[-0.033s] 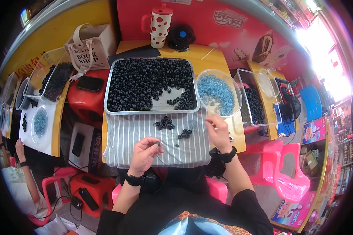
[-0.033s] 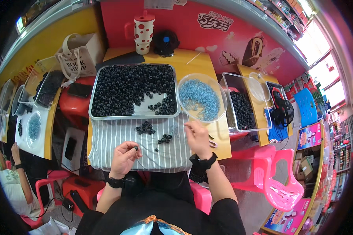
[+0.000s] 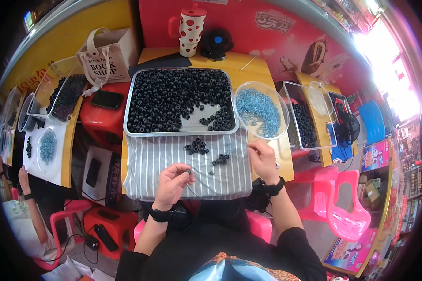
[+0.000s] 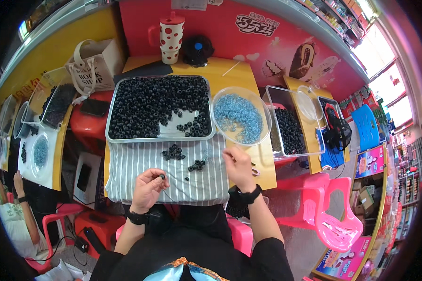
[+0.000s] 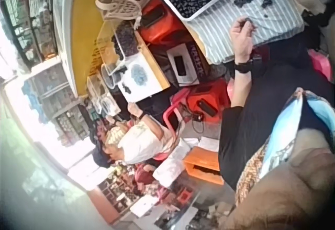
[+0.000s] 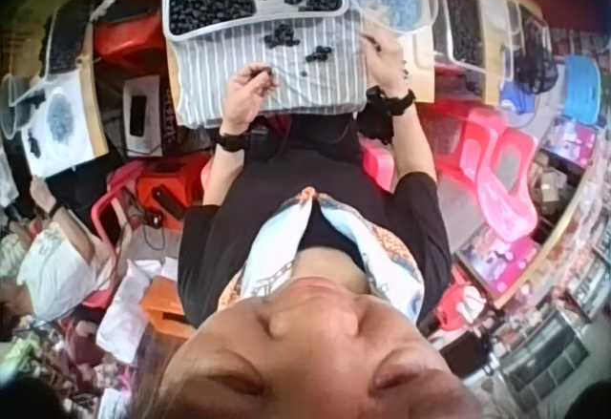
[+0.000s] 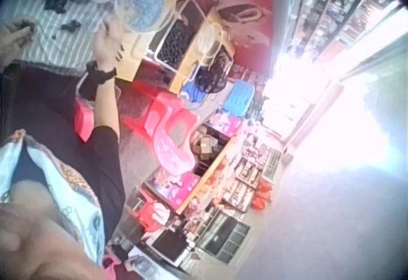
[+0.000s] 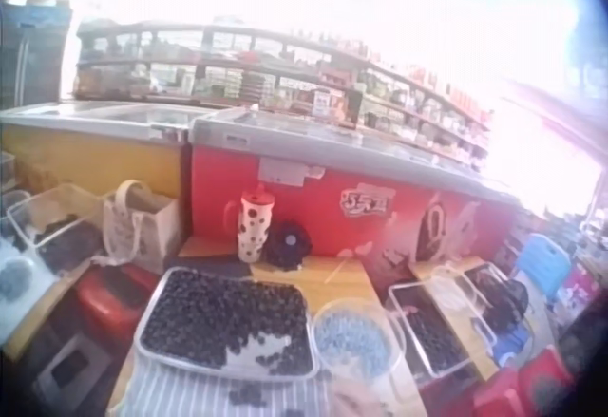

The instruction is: Sorting small black plastic components from a main tray into smaller groups on the workspace.

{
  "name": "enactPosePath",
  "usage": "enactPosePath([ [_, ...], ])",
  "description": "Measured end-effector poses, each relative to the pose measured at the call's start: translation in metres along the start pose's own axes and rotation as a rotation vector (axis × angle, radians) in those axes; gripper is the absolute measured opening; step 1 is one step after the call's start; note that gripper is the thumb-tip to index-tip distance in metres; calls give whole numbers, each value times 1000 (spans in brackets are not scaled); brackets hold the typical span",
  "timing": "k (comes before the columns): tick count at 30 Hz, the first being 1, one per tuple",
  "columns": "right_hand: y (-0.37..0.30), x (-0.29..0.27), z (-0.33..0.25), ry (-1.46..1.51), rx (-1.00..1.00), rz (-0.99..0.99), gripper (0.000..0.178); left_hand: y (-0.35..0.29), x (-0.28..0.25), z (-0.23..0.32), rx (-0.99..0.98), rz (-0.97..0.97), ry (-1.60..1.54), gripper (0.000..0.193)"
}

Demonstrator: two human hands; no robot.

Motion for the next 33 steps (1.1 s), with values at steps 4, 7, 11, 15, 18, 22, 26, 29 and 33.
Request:
enactPosePath([
  [4,-36,-10,8,-18,94,-39,12,0,-2,-1,-2,1,27,17],
  [7,-44,-7,-7,-98,72,-56,15,1,1,-1,-15,18,32,19],
  [11,-40,3,-23,-275,-41,-100,18,0,7,-2,-64,25,3,22],
  [15,-36,9,-21,-344,-57,-113,11,-6,22,-6,-137,-1,-42,19],
  [18,-36,13,-22,-403,-63,-119,8,-7,26,-10,-133,-51,-87,20],
  [22,-41,14,-26,-90,66,-88,6,-5,25,-16,-160,-68,-113,21],
  [26,-43,38,-74,280,-15,-140,10,-6,19,-21,-180,-52,-126,21],
  [29,-46,59,-99,277,-137,-133,12,-7,18,-23,-203,-18,-145,21],
  [33,-47,69,-99,283,-142,-167,11,-9,21,-19,-189,-6,-138,19],
])
Point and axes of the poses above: each hand's wrist, its own y-axis towards the middle knuckle, its own x-axis out of the palm, z = x × y, the point moved 4 cm from there along y, towards the middle knuckle, and after that the axes turned 2 degrees about x, right-handed, at the moved point
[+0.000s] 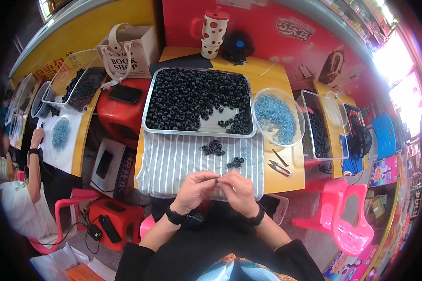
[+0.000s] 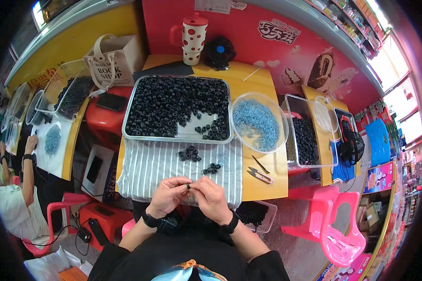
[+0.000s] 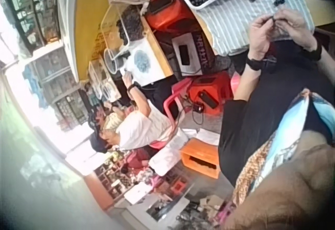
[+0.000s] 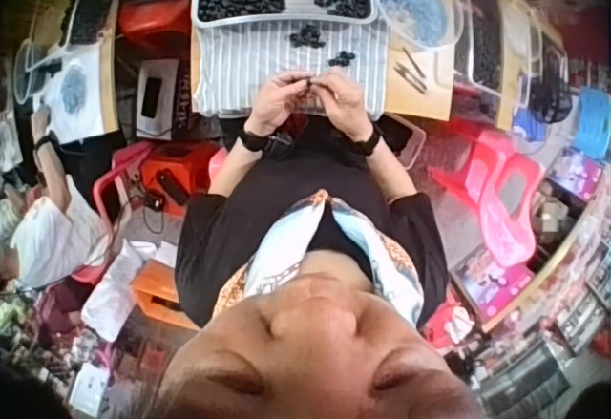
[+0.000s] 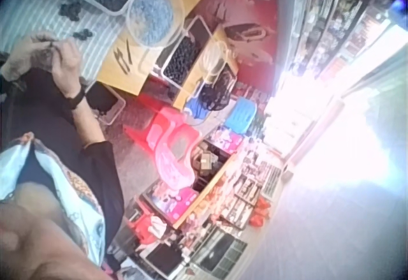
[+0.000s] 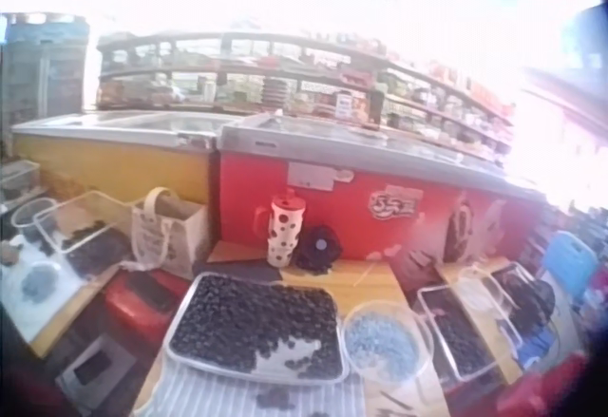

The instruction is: Sorting small black plastic components from a main tray into smaller groups on the workspace.

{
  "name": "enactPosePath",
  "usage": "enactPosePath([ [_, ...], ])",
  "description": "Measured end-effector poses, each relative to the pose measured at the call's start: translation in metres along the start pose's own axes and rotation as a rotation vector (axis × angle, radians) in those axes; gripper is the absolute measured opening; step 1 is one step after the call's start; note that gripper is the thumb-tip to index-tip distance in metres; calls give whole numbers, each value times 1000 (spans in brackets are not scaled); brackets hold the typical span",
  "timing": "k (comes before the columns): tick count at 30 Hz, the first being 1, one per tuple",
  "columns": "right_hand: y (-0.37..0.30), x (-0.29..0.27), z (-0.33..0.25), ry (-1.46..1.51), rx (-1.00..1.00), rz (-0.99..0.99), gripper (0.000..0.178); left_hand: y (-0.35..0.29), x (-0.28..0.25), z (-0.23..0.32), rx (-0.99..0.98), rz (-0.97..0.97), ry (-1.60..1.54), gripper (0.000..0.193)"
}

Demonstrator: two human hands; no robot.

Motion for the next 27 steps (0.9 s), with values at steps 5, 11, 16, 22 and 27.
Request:
enactPosePath([
  [5,-2,-3,7,66,144,-102,9,-1,0,3,-18,-100,132,19],
  [11,3,-31,24,-13,226,102,9,-1,-10,2,0,-138,-90,21],
  [16,10,-7,16,-457,8,-144,16,3,-13,2,38,-136,-73,22],
  [22,0,2,24,-504,62,-138,9,2,-9,4,13,-104,-67,21],
  [27,-6,-4,25,355,423,-103,11,2,-7,4,23,-94,-67,21],
])
Point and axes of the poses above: each hand's wrist, its own y-axis towards the middle knuckle, its own x-axis out of the palm, z = x × y, the point moved 4 cm from there along y, towards the middle knuckle, and after that the axes turned 2 degrees about x, right-handed, at the moved point
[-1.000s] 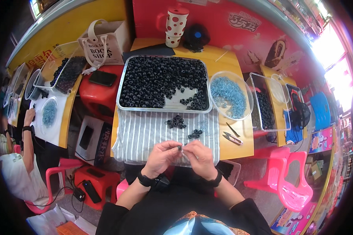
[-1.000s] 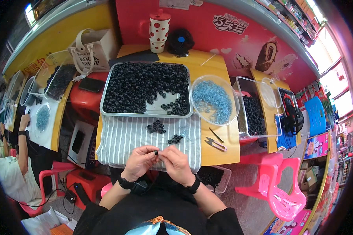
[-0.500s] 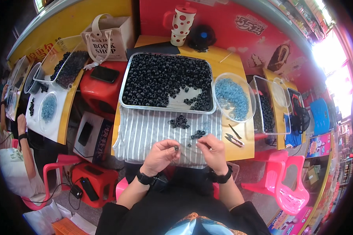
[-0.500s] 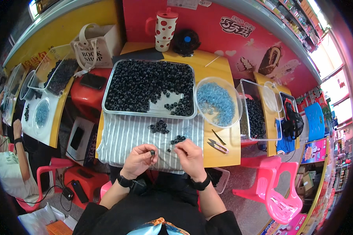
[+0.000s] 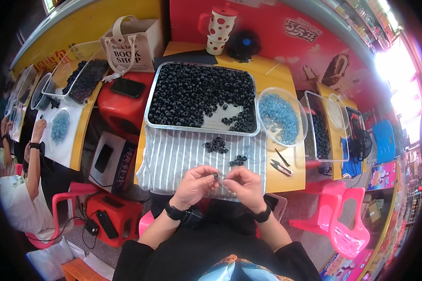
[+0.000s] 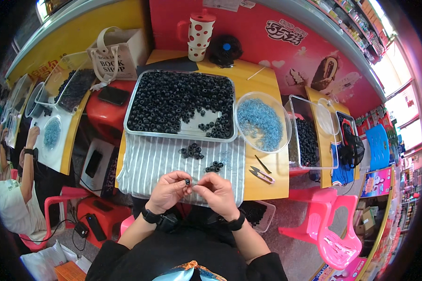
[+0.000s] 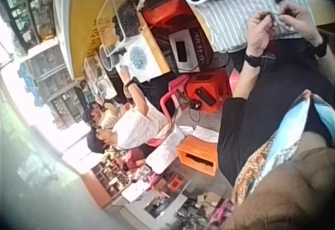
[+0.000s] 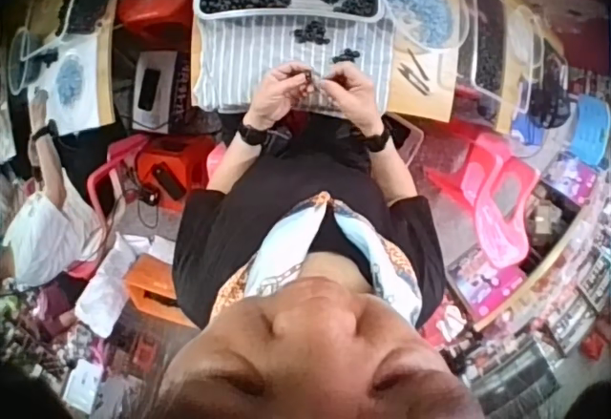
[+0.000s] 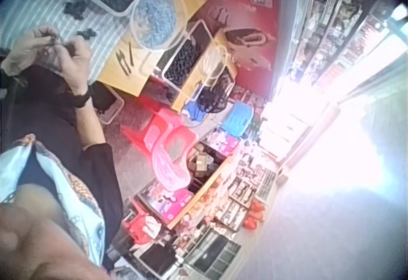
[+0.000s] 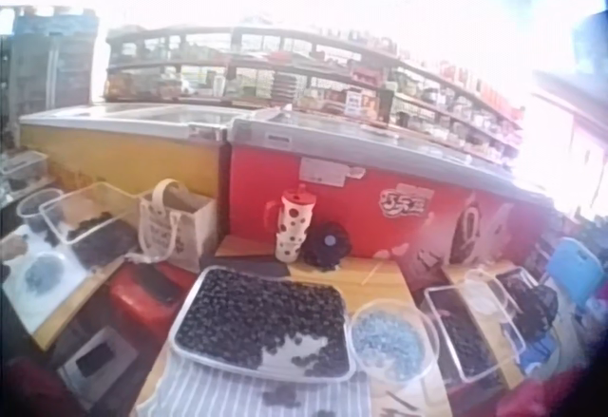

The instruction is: Sorting small black plastic components from a main tray into smaller groups on the workspace.

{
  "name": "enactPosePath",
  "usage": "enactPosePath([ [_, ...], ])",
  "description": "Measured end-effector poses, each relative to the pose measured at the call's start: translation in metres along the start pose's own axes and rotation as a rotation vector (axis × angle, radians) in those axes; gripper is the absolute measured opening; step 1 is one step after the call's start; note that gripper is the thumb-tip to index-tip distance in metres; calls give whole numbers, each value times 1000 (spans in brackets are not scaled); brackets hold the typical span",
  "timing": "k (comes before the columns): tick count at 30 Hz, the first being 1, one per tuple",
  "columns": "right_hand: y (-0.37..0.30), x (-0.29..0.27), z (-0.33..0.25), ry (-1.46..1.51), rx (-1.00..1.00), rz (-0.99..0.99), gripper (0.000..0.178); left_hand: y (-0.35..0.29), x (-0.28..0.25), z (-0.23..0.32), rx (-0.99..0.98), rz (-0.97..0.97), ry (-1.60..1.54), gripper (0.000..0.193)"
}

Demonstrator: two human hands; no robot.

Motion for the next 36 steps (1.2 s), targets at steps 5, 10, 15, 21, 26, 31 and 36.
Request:
enactPosePath([
  [5,-1,19,3,254,46,28,6,-1,-2,-2,-8,26,-23,21],
  [10,-3,19,1,183,-26,36,12,0,0,-3,-11,16,-2,20],
  [15,-3,17,1,129,-5,73,7,0,3,-3,22,13,18,19],
  [21,-4,15,-4,18,-71,103,7,-1,3,-3,33,28,55,18],
  [26,-5,15,-5,-78,-35,74,8,-2,4,-3,45,-9,84,19],
  [31,-2,17,-4,136,11,-45,24,-2,8,-1,-16,27,136,30],
  [36,6,17,-5,8,-202,-244,22,-1,3,1,-50,-62,50,52],
])
Point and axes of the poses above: each hand's wrist, its own y-axis towards the middle knuckle, its own x-axis out of the palm, z = x × y, the point moved 4 cm from there along y, towards the middle knuckle, and after that the axes turned 2 degrees about x, right-handed, at the moved point
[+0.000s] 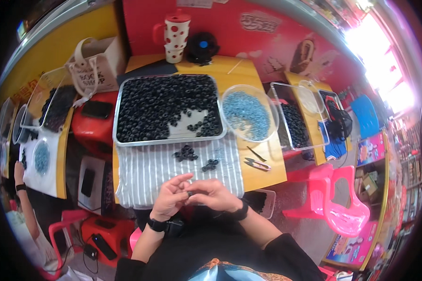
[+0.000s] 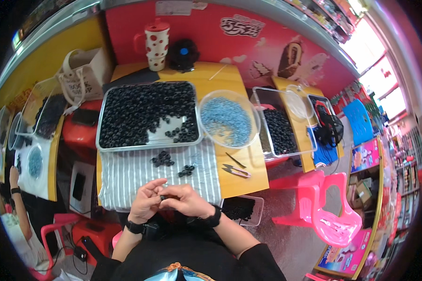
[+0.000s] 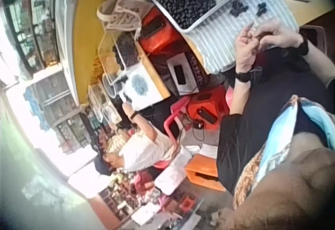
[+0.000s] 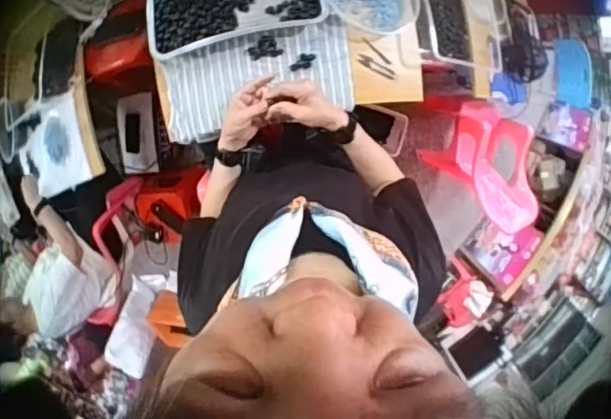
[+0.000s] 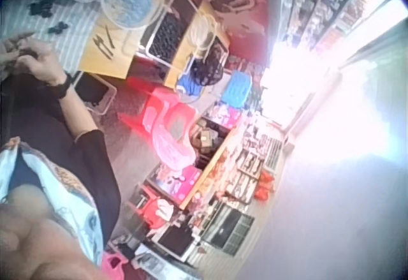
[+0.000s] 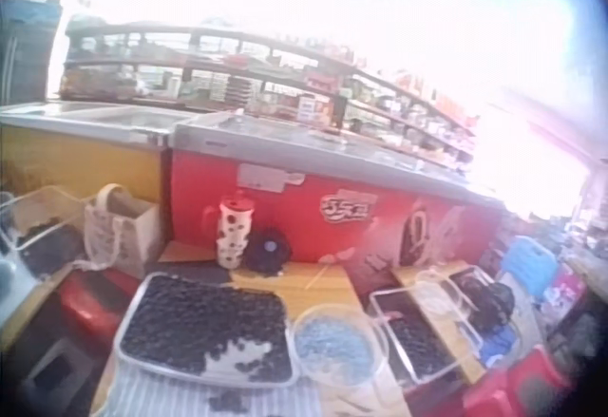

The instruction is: Sorting small black plastic components from a main tray into smaller groups on the workspace.

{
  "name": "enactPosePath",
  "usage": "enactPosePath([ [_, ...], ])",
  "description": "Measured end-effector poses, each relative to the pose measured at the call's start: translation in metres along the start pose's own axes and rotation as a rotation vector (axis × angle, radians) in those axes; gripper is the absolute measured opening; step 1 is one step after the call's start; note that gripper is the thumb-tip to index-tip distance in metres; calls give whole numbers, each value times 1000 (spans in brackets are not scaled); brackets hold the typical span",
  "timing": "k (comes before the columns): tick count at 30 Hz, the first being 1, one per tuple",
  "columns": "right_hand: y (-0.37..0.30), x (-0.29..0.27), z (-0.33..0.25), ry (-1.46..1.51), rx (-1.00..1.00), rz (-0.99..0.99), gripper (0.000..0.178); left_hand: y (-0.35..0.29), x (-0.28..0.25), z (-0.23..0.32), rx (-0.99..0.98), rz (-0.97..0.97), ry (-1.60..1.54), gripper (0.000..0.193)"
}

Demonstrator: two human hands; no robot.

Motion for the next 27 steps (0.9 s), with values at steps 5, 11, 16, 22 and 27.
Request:
enactPosePath([
  [5,2,4,-2,-115,-71,-36,18,-3,-7,-1,-30,-34,35,51],
  [11,-14,-34,-31,-306,-27,98,18,0,2,-6,-58,-31,69,48],
  [16,-46,-205,-91,-726,-99,903,12,0,0,-1,2,-17,24,39],
  [22,-54,-246,-79,-938,5,911,27,7,0,-4,26,-30,3,35],
  [27,-9,-78,-23,-769,-43,286,26,5,-1,-3,4,-13,29,35],
])
Point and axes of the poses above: each hand's wrist, its own y-axis towards the middle knuckle, its own x-axis out of the palm, z = x × y, the point moved 4 cm from there along y, towards the middle knuckle, and after that the axes turned 2 degrees about x, right-handed, at the moved point
